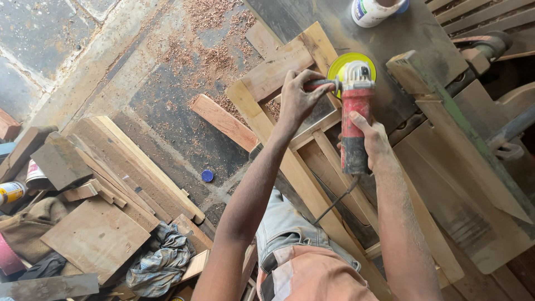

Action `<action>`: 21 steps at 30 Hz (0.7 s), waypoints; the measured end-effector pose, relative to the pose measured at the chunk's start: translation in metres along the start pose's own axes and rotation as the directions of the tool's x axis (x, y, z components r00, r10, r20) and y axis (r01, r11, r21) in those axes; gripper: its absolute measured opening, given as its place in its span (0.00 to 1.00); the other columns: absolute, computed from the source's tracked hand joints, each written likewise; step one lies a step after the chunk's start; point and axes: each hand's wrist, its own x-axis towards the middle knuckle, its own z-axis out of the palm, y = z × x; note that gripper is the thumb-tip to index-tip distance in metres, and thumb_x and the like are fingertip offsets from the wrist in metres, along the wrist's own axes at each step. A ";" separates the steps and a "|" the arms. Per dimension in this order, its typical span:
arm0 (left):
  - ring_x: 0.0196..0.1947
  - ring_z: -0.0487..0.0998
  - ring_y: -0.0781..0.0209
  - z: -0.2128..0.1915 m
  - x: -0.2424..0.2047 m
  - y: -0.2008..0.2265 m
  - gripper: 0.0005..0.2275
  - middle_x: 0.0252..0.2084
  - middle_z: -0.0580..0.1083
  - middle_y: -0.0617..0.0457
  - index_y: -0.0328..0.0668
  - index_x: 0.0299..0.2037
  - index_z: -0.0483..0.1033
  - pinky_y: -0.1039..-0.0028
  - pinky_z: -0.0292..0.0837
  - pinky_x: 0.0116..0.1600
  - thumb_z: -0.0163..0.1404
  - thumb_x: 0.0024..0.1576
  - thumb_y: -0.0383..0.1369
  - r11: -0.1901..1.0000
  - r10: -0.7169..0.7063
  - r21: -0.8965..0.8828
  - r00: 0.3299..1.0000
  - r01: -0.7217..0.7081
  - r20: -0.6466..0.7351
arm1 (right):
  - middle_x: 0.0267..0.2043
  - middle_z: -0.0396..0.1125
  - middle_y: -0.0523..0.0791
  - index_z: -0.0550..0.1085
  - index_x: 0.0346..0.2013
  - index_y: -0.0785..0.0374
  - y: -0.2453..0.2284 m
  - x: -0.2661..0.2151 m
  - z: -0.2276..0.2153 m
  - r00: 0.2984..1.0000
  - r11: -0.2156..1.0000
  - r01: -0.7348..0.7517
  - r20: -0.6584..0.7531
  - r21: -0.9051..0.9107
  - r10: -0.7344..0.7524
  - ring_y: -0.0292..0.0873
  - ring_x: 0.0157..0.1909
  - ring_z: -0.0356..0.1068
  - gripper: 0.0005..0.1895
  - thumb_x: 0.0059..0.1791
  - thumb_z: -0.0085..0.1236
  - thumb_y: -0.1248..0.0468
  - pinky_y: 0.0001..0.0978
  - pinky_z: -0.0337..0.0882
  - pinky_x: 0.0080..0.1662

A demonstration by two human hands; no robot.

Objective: The person sands the surfaces of a wooden frame using a power sander, moving the tool along the edges and flat sections.

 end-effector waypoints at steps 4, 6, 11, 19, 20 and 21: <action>0.39 0.77 0.58 -0.014 0.044 -0.013 0.17 0.38 0.74 0.50 0.48 0.39 0.84 0.69 0.77 0.45 0.68 0.46 0.47 0.998 0.026 0.064 0.999 -0.023 -0.048 | 0.31 0.71 0.51 0.71 0.49 0.71 -0.028 0.028 0.025 0.995 0.997 0.080 0.058 -0.010 -0.079 0.46 0.26 0.74 0.34 0.46 0.63 0.43 0.39 0.77 0.29; 0.40 0.77 0.57 -0.022 0.065 -0.018 0.16 0.36 0.75 0.50 0.47 0.37 0.85 0.68 0.76 0.44 0.69 0.47 0.46 0.994 0.089 0.069 0.993 -0.084 -0.079 | 0.32 0.72 0.50 0.72 0.48 0.72 -0.043 0.043 0.036 0.985 0.990 0.137 0.108 -0.018 -0.134 0.44 0.26 0.73 0.34 0.47 0.63 0.42 0.37 0.76 0.28; 0.37 0.77 0.60 -0.043 0.095 -0.025 0.14 0.39 0.74 0.50 0.48 0.40 0.84 0.72 0.79 0.44 0.67 0.49 0.44 0.995 0.101 0.028 0.987 -0.098 -0.123 | 0.30 0.71 0.51 0.73 0.45 0.70 -0.069 0.054 0.061 0.983 0.987 0.159 0.096 -0.016 -0.157 0.45 0.24 0.74 0.35 0.47 0.57 0.37 0.36 0.77 0.25; 0.39 0.78 0.62 -0.063 0.058 -0.032 0.11 0.39 0.76 0.50 0.45 0.42 0.85 0.73 0.78 0.46 0.67 0.54 0.39 0.992 0.112 0.075 0.986 -0.103 -0.127 | 0.32 0.72 0.49 0.74 0.51 0.68 -0.057 0.054 0.066 0.980 0.992 0.108 0.174 -0.062 -0.096 0.44 0.26 0.76 0.37 0.46 0.56 0.36 0.36 0.77 0.27; 0.40 0.79 0.62 -0.062 0.053 -0.030 0.12 0.39 0.76 0.50 0.44 0.42 0.84 0.74 0.79 0.46 0.66 0.54 0.39 0.993 0.105 0.057 0.990 -0.099 -0.099 | 0.32 0.73 0.49 0.74 0.52 0.68 -0.052 0.053 0.062 0.979 0.992 0.104 0.180 -0.070 -0.090 0.44 0.27 0.76 0.38 0.46 0.56 0.36 0.36 0.78 0.28; 0.40 0.80 0.63 -0.059 0.047 -0.026 0.12 0.40 0.76 0.50 0.44 0.43 0.84 0.75 0.80 0.47 0.65 0.55 0.39 0.995 0.096 0.040 0.993 -0.093 -0.072 | 0.32 0.73 0.49 0.74 0.52 0.68 -0.047 0.049 0.056 0.978 0.992 0.101 0.188 -0.080 -0.085 0.43 0.27 0.76 0.38 0.46 0.55 0.37 0.35 0.78 0.28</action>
